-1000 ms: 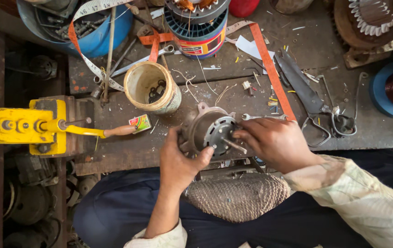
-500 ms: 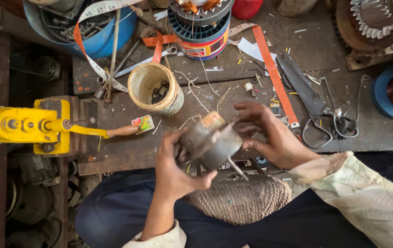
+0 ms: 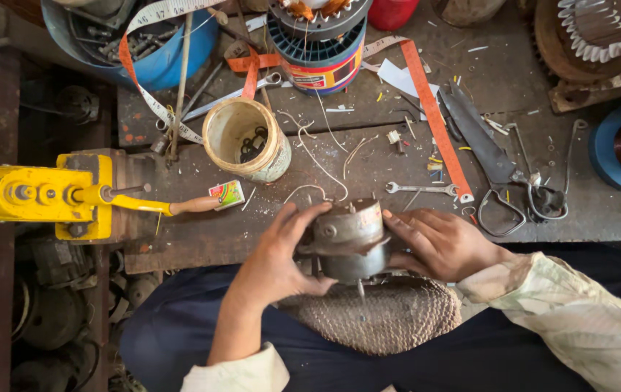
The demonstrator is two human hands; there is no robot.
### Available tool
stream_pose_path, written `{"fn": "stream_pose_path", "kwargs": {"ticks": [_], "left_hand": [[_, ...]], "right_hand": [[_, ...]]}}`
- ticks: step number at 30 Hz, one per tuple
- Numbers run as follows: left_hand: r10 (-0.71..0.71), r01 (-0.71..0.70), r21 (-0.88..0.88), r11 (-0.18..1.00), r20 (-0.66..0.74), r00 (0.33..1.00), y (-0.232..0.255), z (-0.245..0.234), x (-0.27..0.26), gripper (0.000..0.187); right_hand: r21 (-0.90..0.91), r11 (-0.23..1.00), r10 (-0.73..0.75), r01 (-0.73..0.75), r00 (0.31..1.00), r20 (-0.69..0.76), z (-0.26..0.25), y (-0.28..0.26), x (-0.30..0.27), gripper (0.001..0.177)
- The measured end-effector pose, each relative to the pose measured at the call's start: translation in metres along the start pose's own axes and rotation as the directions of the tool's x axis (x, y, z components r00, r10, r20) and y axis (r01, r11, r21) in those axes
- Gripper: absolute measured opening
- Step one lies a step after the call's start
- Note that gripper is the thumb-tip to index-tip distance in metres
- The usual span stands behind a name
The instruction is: The person disassembles a small electric motor, removes the rotor, and uses pliers to adjust the commutator segments. They then reassemble the motor, securing the housing with a wrench and tightening the screws.
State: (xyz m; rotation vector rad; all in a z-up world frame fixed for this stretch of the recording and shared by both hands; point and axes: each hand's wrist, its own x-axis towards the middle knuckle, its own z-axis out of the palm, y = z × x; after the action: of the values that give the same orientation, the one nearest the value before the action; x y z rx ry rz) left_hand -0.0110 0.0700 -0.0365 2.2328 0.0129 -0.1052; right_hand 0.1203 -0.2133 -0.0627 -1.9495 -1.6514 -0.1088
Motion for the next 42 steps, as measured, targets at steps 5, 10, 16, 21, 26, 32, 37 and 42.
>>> {"fn": "stream_pose_path", "kwargs": {"ticks": [5, 10, 16, 21, 26, 32, 37, 42], "left_hand": [[0.059, -0.061, 0.044, 0.997, 0.045, 0.997, 0.014, -0.021, 0.036, 0.108], [0.11, -0.127, 0.08, 0.989, 0.182, 0.977, 0.039, -0.028, 0.059, 0.104], [0.101, -0.113, 0.105, 0.988, 0.111, 0.989, 0.048, -0.029, 0.059, 0.103], [0.285, -0.239, 0.279, 0.93, -0.137, 0.949, 0.051, -0.032, 0.045, 0.102], [0.281, -0.365, 0.034, 0.93, -0.706, 0.65, 0.062, -0.003, 0.018, 0.082], [-0.177, -0.128, -0.991, -0.038, -0.119, 0.977, 0.113, 0.08, -0.008, 0.065], [-0.225, -0.038, -0.979, -0.198, 0.008, 0.974, 0.127, 0.099, -0.005, 0.066], [-0.18, -0.088, -0.983, -0.163, -0.058, 0.982, 0.13, 0.101, 0.0, 0.064]], "right_hand": [[-0.107, 0.978, 0.165, -0.179, 0.978, -0.125, 0.009, 0.001, 0.01, 0.072], [-0.051, 0.932, 0.348, -0.358, 0.926, -0.147, 0.015, -0.005, 0.011, 0.073], [-0.085, 0.919, 0.375, -0.384, 0.921, -0.103, 0.007, -0.007, 0.012, 0.071], [-0.086, 0.91, 0.402, -0.405, 0.914, -0.052, -0.01, -0.006, 0.022, 0.072], [-0.197, 0.852, 0.461, -0.485, 0.874, -0.157, -0.042, -0.028, 0.022, 0.049], [-0.241, 0.959, -0.221, 0.147, 0.923, -0.315, -0.061, -0.072, 0.022, 0.049], [-0.139, 0.973, 0.167, -0.187, 0.975, -0.144, -0.063, -0.087, 0.025, 0.06], [-0.015, 0.975, 0.221, -0.221, 0.975, -0.035, -0.071, -0.081, 0.017, 0.054]]}}
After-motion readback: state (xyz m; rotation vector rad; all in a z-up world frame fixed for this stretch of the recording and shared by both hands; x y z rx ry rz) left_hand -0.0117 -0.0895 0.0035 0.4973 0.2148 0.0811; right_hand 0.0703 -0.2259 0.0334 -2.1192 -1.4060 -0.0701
